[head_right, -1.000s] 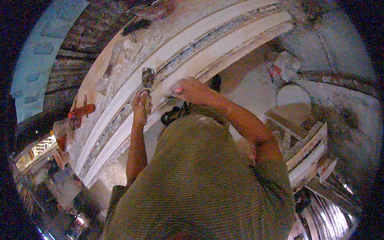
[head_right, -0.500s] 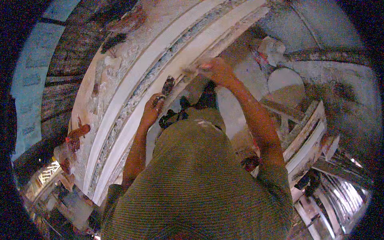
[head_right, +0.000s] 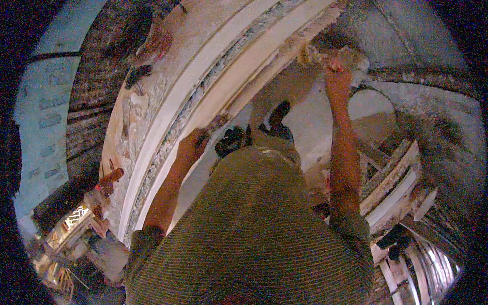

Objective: The person cleans long white wooden planks on a workbench using a brush and a scraper. They repeatedly brush and scrape the surfaces, then lift and inspect the planks.

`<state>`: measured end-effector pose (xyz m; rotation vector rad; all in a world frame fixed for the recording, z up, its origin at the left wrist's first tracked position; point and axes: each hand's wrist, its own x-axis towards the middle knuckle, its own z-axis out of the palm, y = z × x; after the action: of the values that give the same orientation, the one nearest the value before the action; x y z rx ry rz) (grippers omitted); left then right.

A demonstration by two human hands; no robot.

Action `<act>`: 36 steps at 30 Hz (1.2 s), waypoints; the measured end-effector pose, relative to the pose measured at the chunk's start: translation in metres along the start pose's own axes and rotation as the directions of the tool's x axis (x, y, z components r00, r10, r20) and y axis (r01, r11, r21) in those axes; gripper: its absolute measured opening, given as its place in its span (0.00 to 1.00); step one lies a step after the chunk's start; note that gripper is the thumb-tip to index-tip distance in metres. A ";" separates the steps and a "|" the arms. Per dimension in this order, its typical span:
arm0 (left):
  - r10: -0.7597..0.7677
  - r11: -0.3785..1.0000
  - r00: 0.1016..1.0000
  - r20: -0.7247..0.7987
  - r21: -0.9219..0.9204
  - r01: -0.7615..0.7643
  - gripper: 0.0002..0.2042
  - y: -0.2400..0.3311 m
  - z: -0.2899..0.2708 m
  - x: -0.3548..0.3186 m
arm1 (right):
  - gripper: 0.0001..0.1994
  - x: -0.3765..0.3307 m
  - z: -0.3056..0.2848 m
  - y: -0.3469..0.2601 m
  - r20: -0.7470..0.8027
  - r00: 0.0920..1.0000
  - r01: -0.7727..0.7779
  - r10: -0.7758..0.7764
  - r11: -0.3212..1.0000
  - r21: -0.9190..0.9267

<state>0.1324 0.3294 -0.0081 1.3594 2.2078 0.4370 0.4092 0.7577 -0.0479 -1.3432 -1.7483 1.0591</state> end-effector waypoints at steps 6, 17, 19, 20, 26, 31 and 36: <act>0.177 0.983 0.984 0.013 0.036 -0.178 0.14 0.099 0.033 0.232 | 0.09 0.005 -0.007 0.011 0.013 1.000 0.013 -0.014 0.999 0.046; -0.217 0.976 0.966 0.141 0.037 0.214 0.14 0.013 0.002 0.030 | 0.15 0.034 -0.106 0.080 -0.134 0.982 -0.131 0.132 0.991 0.013; -0.224 0.974 0.970 0.091 0.061 0.219 0.15 -0.040 -0.007 -0.063 | 0.16 0.019 -0.108 0.090 -0.183 0.959 -0.217 0.219 0.976 0.030; -0.178 0.983 0.982 0.062 0.061 0.174 0.16 -0.031 -0.021 -0.088 | 0.16 0.009 -0.108 0.090 -0.182 0.948 -0.238 0.262 0.961 0.142; -0.259 0.965 0.961 0.096 0.074 0.253 0.16 -0.027 -0.003 -0.072 | 0.13 -0.029 -0.084 0.081 -0.167 0.911 -0.388 0.377 0.921 -0.038; 0.095 0.995 0.990 -0.103 0.000 -0.095 0.18 0.019 0.051 0.099 | 0.12 -0.047 -0.025 0.034 0.002 0.954 -0.288 0.300 0.912 0.292; 0.057 0.954 0.981 -0.186 -0.278 -0.108 0.19 0.085 0.000 0.163 | 0.12 -0.042 0.031 0.013 0.098 0.993 0.046 -0.071 0.970 0.237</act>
<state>0.1341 0.5134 -0.0049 1.2997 2.1251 0.9041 0.3974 0.7128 -0.0745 -1.1005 -1.6667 1.2793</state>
